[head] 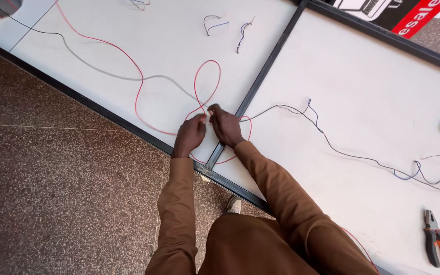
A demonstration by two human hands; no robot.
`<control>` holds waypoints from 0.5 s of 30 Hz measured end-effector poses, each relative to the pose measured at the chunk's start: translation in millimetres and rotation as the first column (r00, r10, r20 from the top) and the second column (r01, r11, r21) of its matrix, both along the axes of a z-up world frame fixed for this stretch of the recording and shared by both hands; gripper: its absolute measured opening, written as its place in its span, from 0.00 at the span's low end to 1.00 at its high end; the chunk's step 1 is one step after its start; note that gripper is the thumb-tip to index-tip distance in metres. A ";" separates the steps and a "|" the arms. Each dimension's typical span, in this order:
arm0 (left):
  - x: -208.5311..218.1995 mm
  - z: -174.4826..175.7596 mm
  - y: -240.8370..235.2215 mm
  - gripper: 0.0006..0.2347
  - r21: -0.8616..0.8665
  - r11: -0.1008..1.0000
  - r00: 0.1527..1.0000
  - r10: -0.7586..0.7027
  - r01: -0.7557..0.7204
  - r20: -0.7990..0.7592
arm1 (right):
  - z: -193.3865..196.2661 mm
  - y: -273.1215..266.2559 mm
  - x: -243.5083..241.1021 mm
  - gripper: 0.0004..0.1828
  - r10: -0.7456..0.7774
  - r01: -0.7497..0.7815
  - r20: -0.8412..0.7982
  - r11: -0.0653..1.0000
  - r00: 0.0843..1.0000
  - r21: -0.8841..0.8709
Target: Connecting and organizing electrical wires on a sign board using pliers and manual twisting.
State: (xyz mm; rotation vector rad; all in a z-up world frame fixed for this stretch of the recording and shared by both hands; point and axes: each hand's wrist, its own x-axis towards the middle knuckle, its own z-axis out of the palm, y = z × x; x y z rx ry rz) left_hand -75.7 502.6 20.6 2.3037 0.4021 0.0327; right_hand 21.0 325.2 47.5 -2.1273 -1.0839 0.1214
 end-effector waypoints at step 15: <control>-72.1 -11.9 41.1 0.31 -0.840 0.542 0.689 0.606 0.008 0.397 | 24.8 18.8 25.8 0.21 -0.276 0.277 -0.025 0.958 0.961 0.078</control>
